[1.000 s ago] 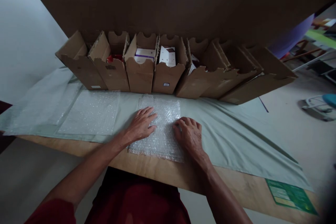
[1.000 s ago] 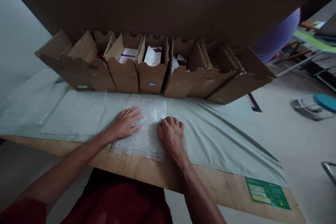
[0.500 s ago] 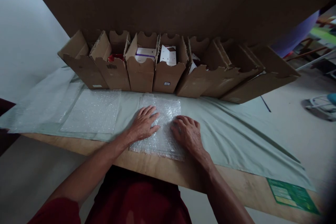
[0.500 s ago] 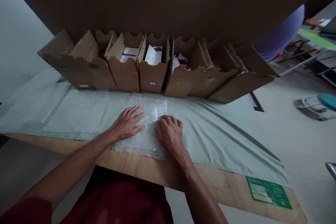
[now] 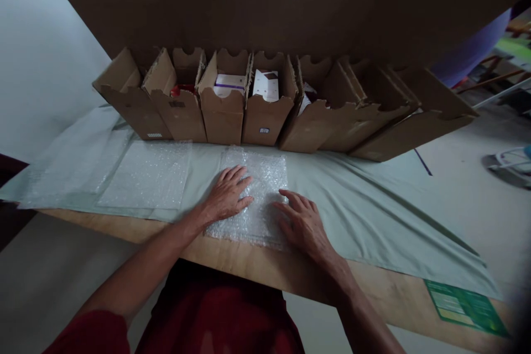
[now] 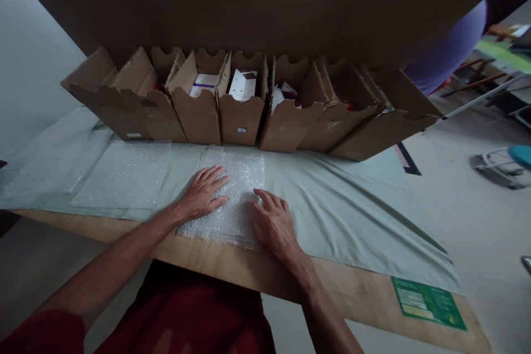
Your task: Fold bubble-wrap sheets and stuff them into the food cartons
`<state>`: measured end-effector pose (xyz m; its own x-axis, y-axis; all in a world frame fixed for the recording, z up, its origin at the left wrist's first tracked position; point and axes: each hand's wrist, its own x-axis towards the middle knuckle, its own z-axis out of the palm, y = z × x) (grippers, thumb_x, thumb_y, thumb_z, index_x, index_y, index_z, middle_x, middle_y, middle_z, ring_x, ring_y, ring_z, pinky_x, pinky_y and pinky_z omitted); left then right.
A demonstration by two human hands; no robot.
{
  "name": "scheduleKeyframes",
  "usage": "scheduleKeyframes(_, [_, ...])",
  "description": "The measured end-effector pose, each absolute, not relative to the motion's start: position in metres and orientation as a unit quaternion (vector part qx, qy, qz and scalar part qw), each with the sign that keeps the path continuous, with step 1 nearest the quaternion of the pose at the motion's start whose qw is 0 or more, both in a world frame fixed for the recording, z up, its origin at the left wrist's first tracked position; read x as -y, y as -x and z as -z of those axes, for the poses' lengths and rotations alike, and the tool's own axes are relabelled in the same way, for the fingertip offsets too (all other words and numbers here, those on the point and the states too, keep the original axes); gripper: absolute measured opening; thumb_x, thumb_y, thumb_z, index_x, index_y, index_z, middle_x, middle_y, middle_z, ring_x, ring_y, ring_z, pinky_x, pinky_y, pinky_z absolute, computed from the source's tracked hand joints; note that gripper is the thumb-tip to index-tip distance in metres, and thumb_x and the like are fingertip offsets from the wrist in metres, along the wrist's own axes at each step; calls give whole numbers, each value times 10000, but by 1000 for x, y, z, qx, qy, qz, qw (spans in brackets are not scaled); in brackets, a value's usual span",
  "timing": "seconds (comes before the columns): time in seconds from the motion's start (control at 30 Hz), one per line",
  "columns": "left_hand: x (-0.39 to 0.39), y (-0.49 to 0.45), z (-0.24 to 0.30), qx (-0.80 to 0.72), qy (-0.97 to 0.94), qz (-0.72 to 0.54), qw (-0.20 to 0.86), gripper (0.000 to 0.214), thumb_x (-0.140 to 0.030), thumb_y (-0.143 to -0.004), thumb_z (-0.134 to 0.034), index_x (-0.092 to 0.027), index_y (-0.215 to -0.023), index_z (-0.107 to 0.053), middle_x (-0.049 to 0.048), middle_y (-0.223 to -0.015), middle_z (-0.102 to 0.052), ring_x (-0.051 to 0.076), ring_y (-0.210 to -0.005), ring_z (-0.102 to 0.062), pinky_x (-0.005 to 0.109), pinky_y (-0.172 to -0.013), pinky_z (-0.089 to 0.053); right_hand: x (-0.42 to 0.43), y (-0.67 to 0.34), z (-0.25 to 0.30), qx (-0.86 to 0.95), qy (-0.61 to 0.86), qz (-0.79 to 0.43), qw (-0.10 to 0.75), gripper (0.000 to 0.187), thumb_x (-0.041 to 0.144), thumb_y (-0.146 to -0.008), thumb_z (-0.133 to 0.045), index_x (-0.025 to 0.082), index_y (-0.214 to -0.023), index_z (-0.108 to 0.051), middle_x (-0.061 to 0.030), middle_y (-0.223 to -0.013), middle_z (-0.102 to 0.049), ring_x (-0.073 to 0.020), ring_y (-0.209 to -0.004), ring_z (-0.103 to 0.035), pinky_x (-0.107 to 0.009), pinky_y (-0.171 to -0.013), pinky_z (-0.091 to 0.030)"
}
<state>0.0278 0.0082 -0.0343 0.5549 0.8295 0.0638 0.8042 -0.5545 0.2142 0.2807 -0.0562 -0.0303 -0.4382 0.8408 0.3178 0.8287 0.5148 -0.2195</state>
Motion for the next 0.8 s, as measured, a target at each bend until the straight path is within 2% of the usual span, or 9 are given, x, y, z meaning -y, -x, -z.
scheduleKeyframes(0.13, [-8, -28, 33, -465, -877, -87, 81, 523, -455, -993, -527, -192, -1445, -530, 152, -1634, -416, 308, -1545, -322, 536, -1254, -253, 60, -271, 22, 862, 470, -53, 179, 235, 193, -896, -650, 220, -1114, -732, -115, -1304, -693, -311, -1214, -606, -467, -977, -455])
scheduleKeyframes(0.3, [-9, -28, 33, -463, -878, -87, 81, 524, -447, -984, -547, -186, -1438, -537, 156, -1627, -424, 313, -1535, -336, 535, -1244, -267, 71, -262, 18, 869, 466, -53, 160, 296, 233, -915, -652, 208, -1208, -686, -133, -1342, -672, -318, -1202, -616, -484, -962, -469])
scheduleKeyframes(0.5, [-9, -28, 31, -464, -878, -86, 83, 530, -434, -974, -568, -179, -1438, -549, 160, -1617, -438, 310, -1531, -342, 512, -1251, -258, 84, -252, 23, 868, 468, -2, 166, 264, 162, -940, -610, 178, -1192, -689, -135, -1300, -691, -299, -1179, -621, -433, -936, -492])
scheduleKeyframes(0.8, [-12, -25, 31, -465, -874, -93, 107, 521, -434, -955, -593, -200, -1420, -567, 144, -1620, -439, 296, -1535, -342, 508, -1249, -267, 74, -251, 19, 861, 477, -32, 172, 203, 178, -943, -630, 180, -1131, -705, -108, -1212, -721, -280, -1039, -650, -413, -879, -512])
